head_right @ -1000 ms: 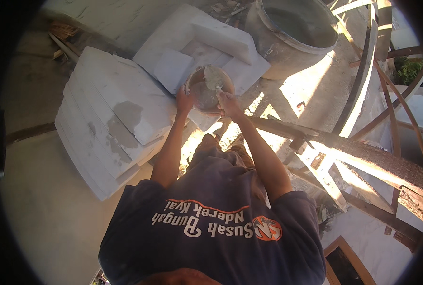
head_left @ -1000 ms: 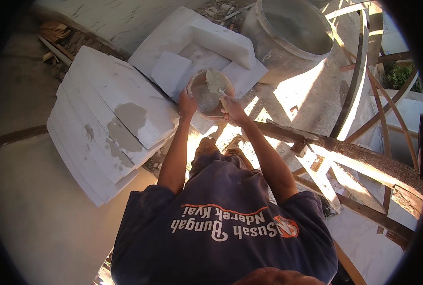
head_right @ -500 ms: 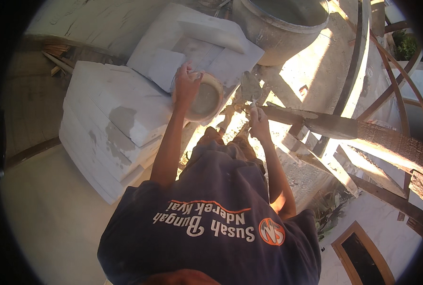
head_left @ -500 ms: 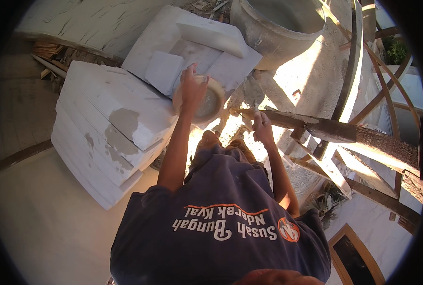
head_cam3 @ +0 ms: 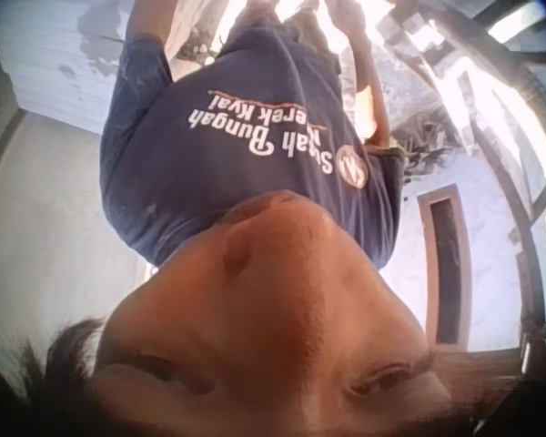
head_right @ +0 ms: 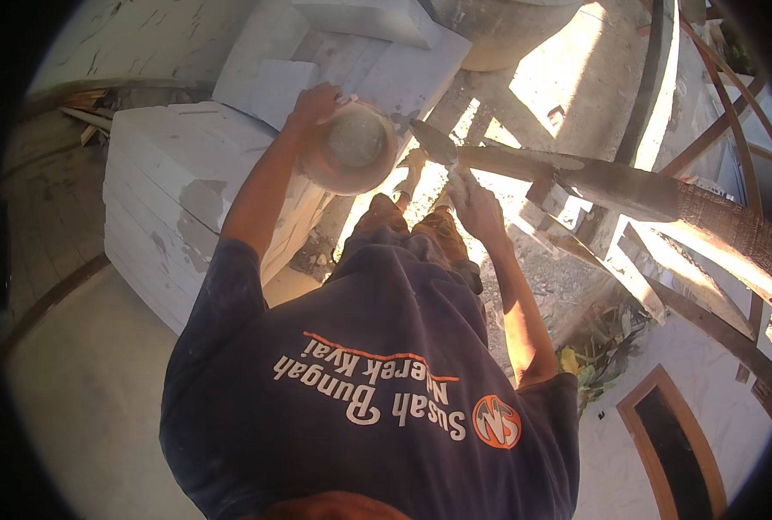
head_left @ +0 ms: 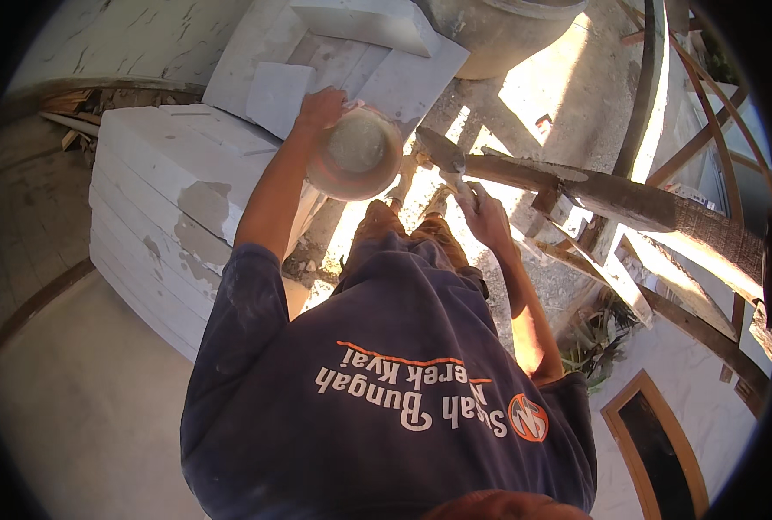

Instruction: The person scoops a white powder from a bag into a small bucket using a trowel. They then pour water from a larger bucket into the small bucket and mix the contents with the trowel. The person also briefly applies a substance to a wall using the trowel.

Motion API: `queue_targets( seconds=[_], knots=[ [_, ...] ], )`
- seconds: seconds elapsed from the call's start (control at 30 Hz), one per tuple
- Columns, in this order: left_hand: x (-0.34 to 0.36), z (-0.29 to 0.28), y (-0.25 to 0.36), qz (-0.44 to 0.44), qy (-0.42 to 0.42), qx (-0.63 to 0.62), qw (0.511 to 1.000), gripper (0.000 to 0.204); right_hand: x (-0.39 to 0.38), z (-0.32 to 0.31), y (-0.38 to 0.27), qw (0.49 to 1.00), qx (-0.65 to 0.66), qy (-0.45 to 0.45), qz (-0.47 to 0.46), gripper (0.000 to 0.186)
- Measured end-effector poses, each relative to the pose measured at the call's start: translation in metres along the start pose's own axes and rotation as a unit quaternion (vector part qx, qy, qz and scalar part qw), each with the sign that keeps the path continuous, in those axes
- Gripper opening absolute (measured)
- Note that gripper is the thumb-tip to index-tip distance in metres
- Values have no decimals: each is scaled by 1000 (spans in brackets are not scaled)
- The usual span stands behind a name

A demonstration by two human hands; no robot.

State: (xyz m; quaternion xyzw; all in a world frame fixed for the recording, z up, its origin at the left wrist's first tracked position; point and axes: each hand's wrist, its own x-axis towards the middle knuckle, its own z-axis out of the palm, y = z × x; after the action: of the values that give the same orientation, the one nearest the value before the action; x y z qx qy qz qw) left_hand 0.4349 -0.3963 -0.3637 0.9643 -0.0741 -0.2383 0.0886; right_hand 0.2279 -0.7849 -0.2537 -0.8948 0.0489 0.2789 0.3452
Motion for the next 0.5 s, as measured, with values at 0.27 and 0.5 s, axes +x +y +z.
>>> queue_targets(
  seconds=[0.27, 0.5],
  knots=[
    [-21, 1, -5, -63, 104, -95, 988, 52, 34, -4, -25, 972, -163, 55, -159, 43],
    [-22, -11, -1, -139, 122, -190, 964, 52, 111, -7, -81, 928, -316, 50, -191, 33]
  ],
)
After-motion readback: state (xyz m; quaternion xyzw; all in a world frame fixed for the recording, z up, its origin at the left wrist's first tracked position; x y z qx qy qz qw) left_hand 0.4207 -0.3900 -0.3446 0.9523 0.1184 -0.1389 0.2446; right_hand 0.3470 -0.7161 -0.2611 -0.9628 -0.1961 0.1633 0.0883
